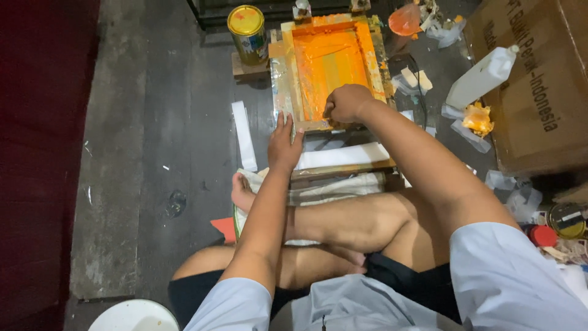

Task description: The person sits on the floor and performs screen printing. They place a white strip under a wooden frame with orange ink, use a squeegee to pull the ink across the screen, and then lift the strip to reveal the printed result. This process is repeated multiple times.

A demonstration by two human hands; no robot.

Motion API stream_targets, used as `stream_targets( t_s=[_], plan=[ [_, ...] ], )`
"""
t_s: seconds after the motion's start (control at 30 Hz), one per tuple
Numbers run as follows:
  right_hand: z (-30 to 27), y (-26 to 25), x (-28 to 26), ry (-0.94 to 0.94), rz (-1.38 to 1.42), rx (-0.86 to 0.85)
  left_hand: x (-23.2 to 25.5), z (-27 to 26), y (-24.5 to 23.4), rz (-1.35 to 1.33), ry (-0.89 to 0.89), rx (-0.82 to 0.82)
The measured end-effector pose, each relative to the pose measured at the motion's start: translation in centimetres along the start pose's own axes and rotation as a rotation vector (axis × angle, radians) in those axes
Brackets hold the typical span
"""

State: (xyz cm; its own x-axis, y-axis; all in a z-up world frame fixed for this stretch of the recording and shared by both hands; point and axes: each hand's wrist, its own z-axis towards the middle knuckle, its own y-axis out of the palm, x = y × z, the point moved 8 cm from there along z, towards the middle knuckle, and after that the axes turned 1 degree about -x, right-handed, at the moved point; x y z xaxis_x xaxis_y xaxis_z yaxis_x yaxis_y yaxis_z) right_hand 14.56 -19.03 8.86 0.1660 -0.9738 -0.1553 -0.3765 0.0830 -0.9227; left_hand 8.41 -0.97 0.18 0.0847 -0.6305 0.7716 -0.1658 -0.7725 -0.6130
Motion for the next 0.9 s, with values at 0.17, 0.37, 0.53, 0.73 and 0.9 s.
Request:
stream_targets(
  t_s=[0.17, 0.37, 0.53, 0.73, 0.9],
  plan=[
    [1.5, -1.8, -0.2, -0.026, -0.037, -0.01, 0.7, -0.2, -0.2, 0.02, -0.043, -0.01],
    [7.1, -3.2, 1.7, -0.069, -0.109, 0.255, 0.6, 0.1, -0.1, 0.032, 0.0, 0.002],
    [12.1, -0.1, 3.0, -0.106, -0.2, 0.355, 0.8, -0.1, -0.4, 0.022, -0.007, -0.001],
    [12.4, 1.3, 3.1, -0.071, -0.15, 0.15, 0.1, 0.4, 0.1, 0.013, 0.002, -0.002],
    [10.9, 3.8, 3.4, -0.104, -0.126, 0.028, 0.0, 0.5, 0.3, 0.025, 0.024, 0.02]
  ],
)
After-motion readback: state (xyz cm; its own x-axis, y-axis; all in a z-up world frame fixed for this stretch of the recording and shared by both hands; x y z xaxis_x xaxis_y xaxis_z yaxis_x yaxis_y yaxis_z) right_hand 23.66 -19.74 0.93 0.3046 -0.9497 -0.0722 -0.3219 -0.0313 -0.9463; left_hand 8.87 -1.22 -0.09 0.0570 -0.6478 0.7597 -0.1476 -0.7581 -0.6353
